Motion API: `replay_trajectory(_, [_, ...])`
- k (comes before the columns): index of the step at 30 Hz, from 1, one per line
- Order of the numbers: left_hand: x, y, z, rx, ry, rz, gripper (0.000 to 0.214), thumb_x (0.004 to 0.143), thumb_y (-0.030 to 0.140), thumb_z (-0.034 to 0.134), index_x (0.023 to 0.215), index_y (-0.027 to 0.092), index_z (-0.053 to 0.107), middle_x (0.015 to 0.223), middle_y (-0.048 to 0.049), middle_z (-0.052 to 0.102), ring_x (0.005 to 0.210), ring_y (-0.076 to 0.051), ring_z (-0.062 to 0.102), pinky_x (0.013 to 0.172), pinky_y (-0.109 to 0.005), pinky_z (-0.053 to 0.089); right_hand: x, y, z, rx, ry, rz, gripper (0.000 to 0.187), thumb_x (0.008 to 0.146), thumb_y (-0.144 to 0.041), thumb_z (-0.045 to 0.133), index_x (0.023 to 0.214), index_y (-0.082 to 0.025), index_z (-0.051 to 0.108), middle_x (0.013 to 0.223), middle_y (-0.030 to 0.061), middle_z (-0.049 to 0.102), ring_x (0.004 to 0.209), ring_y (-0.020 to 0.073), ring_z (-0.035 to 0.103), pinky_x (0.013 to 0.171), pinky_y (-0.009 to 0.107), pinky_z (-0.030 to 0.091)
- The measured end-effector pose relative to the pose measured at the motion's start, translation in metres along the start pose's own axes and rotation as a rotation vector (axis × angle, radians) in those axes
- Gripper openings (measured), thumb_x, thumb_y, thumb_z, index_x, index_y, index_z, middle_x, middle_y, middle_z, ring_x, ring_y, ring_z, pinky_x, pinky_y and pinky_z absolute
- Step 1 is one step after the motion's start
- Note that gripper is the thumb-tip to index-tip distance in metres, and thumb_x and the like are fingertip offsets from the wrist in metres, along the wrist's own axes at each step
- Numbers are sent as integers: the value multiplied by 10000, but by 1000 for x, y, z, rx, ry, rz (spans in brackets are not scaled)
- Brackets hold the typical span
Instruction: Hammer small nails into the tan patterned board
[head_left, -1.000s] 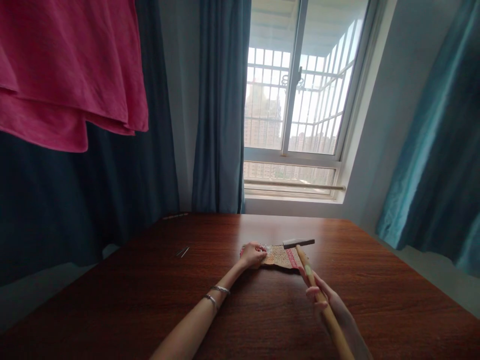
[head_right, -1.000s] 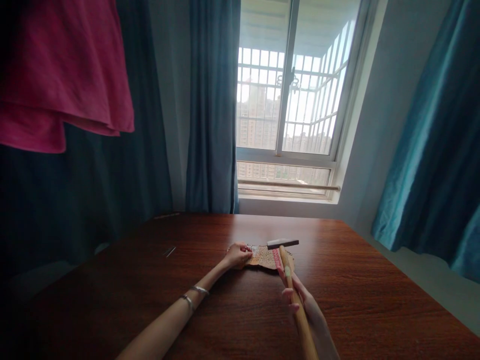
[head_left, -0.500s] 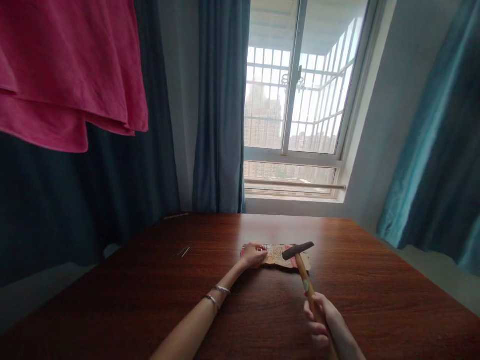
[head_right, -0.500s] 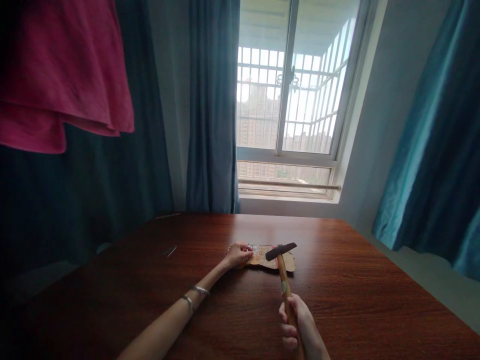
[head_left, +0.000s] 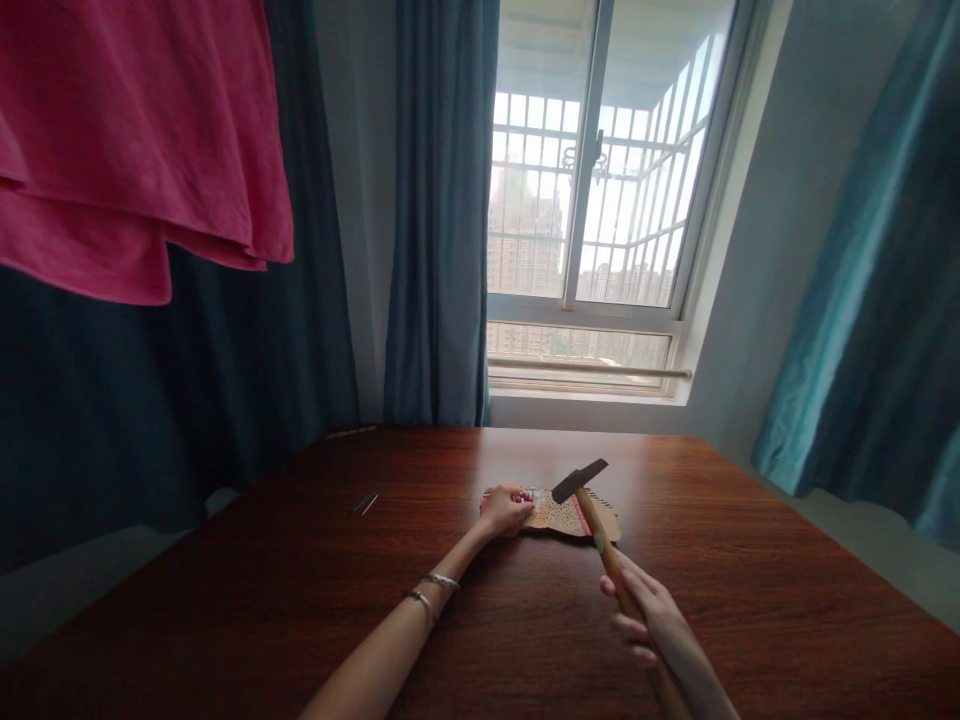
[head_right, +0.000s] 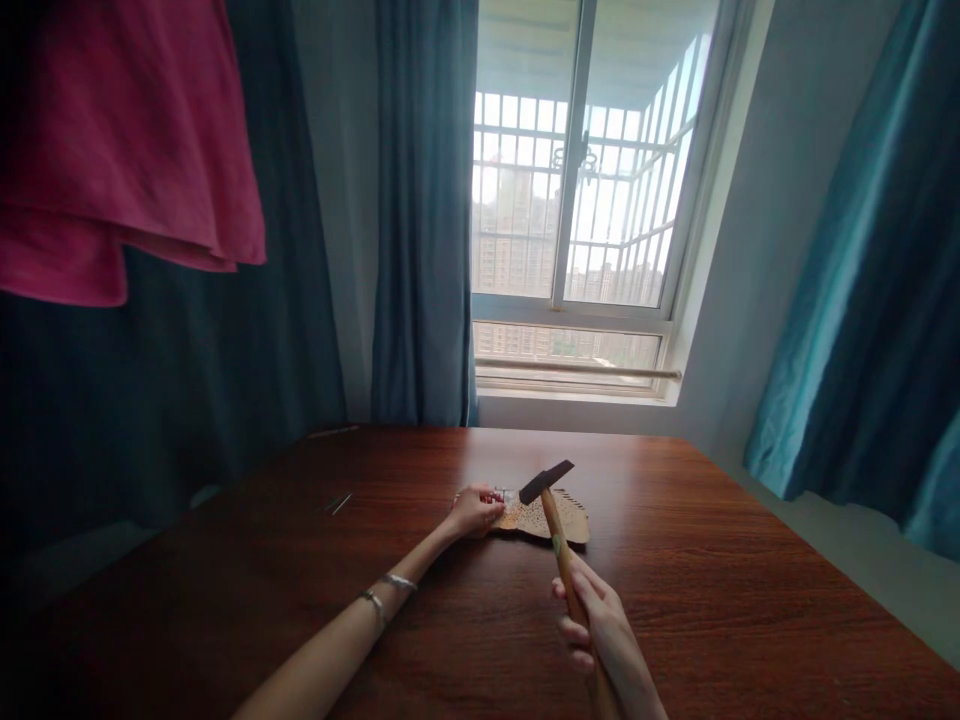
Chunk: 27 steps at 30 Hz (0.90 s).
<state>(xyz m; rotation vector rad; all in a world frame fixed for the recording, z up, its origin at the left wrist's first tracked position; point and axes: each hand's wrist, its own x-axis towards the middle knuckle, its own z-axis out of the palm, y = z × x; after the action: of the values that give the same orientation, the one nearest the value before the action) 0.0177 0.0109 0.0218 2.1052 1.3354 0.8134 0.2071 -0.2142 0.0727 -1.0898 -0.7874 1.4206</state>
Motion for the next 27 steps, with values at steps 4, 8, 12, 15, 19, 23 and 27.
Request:
replay_trajectory(4, [-1,-1,0,34,-11,18,239,719,341,639,829,159,748,788,-25,672,696,-130,548,611,-201,356,13,-6,14,-24,-23,-24,517,712,-483,684,1128,-231,509,690,-64,489,306,-10,313,244,127,242])
replay_trajectory(8, [0,-2,0,31,-12,45,242,721,344,634,831,161,750,776,-23,663,690,-130,544,611,-202,356,30,-18,29,-146,-23,-46,464,736,-481,626,1087,-210,490,670,-72,470,297,4,331,233,140,258])
replay_trajectory(12, [2,-6,2,8,-16,58,236,704,347,646,791,156,753,766,-31,661,688,-136,552,610,-208,366,43,-30,38,-243,-73,-4,398,751,-454,575,1047,-205,480,663,-77,460,297,10,339,234,138,254])
replay_trajectory(15, [4,-9,4,-16,-11,70,238,699,347,648,803,162,755,779,-29,666,702,-138,564,624,-210,378,49,-35,42,-282,-102,0,385,754,-447,557,1043,-204,481,661,-76,460,299,13,336,238,142,257])
replay_trajectory(19, [4,-9,5,-22,-8,56,232,699,339,649,795,155,752,778,-30,666,697,-137,569,623,-210,385,52,-38,42,-352,-114,-7,494,772,-435,542,1201,-204,462,646,-67,480,296,28,343,237,154,273])
replay_trajectory(23, [4,-9,5,-16,-5,49,228,700,335,648,798,156,750,773,-24,665,699,-134,570,612,-205,381,52,-38,43,-387,-79,-77,603,822,-405,492,1370,-206,340,644,-43,541,297,41,360,241,156,290])
replay_trajectory(27, [4,-10,6,-3,-2,47,238,704,351,641,807,167,749,780,-13,666,703,-128,570,605,-199,374,49,-37,44,-416,-72,-105,604,834,-362,486,1391,-179,343,636,-36,544,292,43,365,232,160,299])
